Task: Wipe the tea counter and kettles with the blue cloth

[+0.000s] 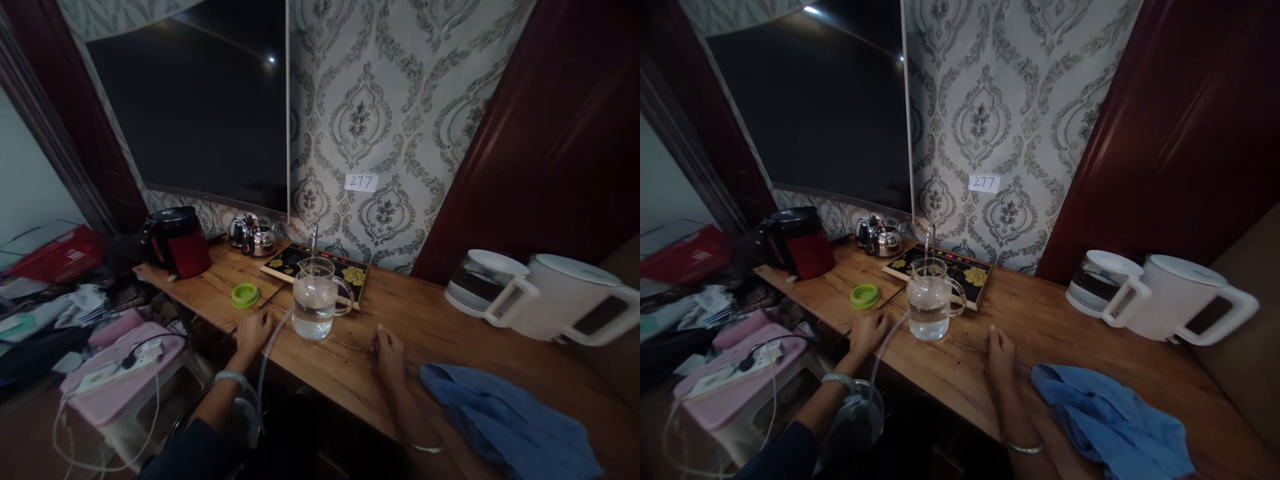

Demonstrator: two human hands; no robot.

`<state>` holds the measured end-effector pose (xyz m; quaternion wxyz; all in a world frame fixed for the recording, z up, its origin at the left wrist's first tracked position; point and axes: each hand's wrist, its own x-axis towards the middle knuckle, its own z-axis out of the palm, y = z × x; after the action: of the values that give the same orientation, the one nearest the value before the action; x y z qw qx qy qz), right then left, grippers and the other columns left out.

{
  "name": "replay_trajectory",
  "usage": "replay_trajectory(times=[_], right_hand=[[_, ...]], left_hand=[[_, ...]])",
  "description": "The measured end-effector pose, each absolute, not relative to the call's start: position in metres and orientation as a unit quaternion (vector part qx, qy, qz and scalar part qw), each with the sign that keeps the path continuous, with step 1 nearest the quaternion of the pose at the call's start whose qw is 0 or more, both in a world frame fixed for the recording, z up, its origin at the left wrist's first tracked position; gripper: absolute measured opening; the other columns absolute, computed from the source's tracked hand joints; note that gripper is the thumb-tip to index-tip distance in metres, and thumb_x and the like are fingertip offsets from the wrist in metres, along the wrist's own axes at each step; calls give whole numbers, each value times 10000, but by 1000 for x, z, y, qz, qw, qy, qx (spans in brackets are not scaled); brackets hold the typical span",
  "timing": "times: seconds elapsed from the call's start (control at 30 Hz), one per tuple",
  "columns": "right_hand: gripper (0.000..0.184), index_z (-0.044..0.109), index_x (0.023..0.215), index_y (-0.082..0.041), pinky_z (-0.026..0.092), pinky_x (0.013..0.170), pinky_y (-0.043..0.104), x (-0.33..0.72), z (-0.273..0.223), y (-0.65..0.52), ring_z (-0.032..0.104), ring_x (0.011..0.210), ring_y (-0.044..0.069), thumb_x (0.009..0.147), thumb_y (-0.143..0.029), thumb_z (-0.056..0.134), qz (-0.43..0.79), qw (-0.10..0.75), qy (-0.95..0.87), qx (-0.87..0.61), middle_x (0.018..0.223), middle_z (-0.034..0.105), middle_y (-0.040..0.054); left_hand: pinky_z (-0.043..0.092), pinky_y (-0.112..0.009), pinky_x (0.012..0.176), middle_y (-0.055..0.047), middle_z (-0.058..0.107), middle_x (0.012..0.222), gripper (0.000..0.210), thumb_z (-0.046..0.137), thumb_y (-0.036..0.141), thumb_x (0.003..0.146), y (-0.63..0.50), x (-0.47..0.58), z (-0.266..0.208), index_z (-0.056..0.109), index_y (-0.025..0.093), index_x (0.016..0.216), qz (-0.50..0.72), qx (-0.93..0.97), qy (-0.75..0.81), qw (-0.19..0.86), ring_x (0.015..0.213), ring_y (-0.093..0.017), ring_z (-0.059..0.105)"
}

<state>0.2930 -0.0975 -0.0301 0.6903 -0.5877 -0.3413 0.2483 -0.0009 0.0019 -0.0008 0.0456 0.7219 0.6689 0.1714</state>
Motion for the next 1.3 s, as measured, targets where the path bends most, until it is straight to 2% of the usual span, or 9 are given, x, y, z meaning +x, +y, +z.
replay_trajectory(times=[0.37, 1.3], right_hand=[[576, 496, 538, -215, 312, 402, 238, 297, -34, -95, 390, 410, 107, 713, -759, 562, 248, 686, -338, -594, 434, 405, -60], [563, 478, 539, -219, 292, 408, 241, 293, -28, -98, 374, 411, 102, 726, -742, 564, 248, 695, -335, -586, 450, 391, -65]], left_hand=[[316, -268, 634, -90, 725, 903, 333, 395, 295, 942, 1, -1, 0, 692, 167, 865, 162, 728, 665, 35, 823, -190, 645], [313, -260, 626, -84, 724, 901, 315, 414, 275, 928, 3, -1, -3, 705, 161, 889, 176, 722, 668, 40, 800, -178, 636]])
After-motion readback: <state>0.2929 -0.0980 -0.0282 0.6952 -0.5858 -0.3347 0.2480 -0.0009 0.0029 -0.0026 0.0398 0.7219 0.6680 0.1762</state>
